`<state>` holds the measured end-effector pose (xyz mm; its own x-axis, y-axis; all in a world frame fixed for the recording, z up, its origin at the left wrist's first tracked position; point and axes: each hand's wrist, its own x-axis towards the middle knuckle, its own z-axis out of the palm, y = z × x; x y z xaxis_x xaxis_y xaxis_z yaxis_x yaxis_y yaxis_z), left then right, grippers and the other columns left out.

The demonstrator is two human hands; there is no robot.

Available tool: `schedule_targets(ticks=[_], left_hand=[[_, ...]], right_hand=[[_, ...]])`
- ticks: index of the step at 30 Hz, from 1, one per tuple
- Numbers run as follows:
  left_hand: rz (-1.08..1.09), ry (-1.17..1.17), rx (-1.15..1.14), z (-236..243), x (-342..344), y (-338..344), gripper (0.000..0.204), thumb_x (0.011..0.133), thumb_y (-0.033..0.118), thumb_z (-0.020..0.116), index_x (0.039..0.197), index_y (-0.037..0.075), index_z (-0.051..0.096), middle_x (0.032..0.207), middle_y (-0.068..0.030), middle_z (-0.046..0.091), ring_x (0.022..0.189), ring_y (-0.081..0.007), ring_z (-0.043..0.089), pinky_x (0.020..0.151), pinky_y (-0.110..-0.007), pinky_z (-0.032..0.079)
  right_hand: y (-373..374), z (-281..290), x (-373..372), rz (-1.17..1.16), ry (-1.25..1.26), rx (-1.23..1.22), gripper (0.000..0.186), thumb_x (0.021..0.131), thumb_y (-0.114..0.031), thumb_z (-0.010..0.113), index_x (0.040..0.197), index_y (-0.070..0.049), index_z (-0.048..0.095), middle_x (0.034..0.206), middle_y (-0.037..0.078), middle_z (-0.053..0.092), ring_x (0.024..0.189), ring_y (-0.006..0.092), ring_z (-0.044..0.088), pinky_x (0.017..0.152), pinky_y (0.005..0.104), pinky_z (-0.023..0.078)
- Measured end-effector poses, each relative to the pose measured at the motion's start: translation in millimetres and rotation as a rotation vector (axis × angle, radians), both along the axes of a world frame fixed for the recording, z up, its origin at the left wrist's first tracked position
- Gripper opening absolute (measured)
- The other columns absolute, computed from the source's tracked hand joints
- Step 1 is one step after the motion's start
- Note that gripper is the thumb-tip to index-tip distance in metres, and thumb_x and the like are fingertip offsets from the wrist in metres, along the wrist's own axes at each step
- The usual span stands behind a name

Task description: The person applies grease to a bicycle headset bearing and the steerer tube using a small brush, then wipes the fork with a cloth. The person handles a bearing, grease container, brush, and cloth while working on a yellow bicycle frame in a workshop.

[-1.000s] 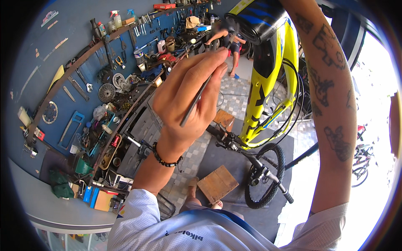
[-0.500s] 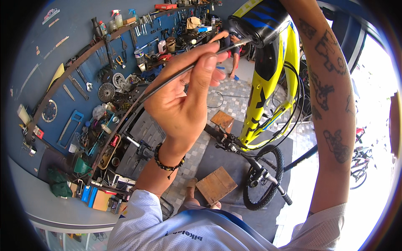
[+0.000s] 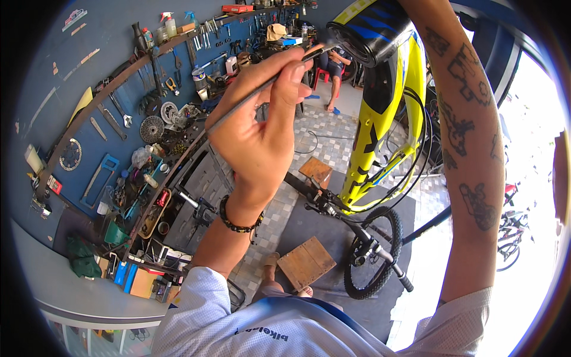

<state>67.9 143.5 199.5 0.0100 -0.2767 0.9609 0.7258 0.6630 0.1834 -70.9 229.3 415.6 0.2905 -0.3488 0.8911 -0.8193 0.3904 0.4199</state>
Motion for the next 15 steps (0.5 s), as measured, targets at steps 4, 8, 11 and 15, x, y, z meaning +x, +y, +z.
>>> schedule_targets(ticks=[4, 8, 11, 15], left_hand=[[0.293, 0.133, -0.304, -6.3, 6.4, -7.1, 0.018, 0.096, -0.006, 0.067, 0.113, -0.012, 0.071, 0.103, -0.0223, 0.075, 0.083, -0.0245, 0.075, 0.072, -0.033, 0.065], [0.349, 0.222, -0.384, -11.5, 0.6, -10.1, 0.024, 0.089, -0.007, 0.074, 0.113, -0.005, 0.074, 0.107, -0.0193, 0.076, 0.094, -0.0279, 0.076, 0.077, -0.033, 0.064], [0.299, 0.194, -0.355, -15.3, -5.9, -11.4, 0.027, 0.086, -0.008, 0.075, 0.112, -0.002, 0.075, 0.106, -0.0182, 0.076, 0.095, -0.0284, 0.076, 0.079, -0.032, 0.062], [0.112, 0.092, -0.230, -25.2, -6.1, -10.1, 0.025, 0.088, -0.008, 0.074, 0.113, -0.003, 0.075, 0.107, -0.0179, 0.076, 0.095, -0.0270, 0.076, 0.082, -0.032, 0.061]], right_hand=[[-1.0, 1.0, -0.2, 0.000, -0.005, 0.010, 0.033, 0.091, -0.026, 0.074, 0.110, 0.001, 0.073, 0.108, 0.021, 0.075, 0.100, 0.0361, 0.072, 0.090, 0.0444, 0.057], [-1.1, 0.7, 0.7, -0.004, -0.011, 0.016, 0.033, 0.092, -0.026, 0.073, 0.111, 0.001, 0.072, 0.108, 0.021, 0.075, 0.099, 0.0355, 0.073, 0.090, 0.0441, 0.057], [-0.6, -0.7, 1.5, 0.004, -0.017, 0.030, 0.033, 0.092, -0.026, 0.073, 0.111, 0.001, 0.072, 0.107, 0.021, 0.075, 0.099, 0.0353, 0.073, 0.090, 0.0442, 0.057], [-1.7, -0.1, 1.6, 0.020, -0.006, 0.030, 0.033, 0.092, -0.026, 0.073, 0.109, 0.002, 0.073, 0.106, 0.021, 0.075, 0.098, 0.0357, 0.073, 0.089, 0.0442, 0.057]])
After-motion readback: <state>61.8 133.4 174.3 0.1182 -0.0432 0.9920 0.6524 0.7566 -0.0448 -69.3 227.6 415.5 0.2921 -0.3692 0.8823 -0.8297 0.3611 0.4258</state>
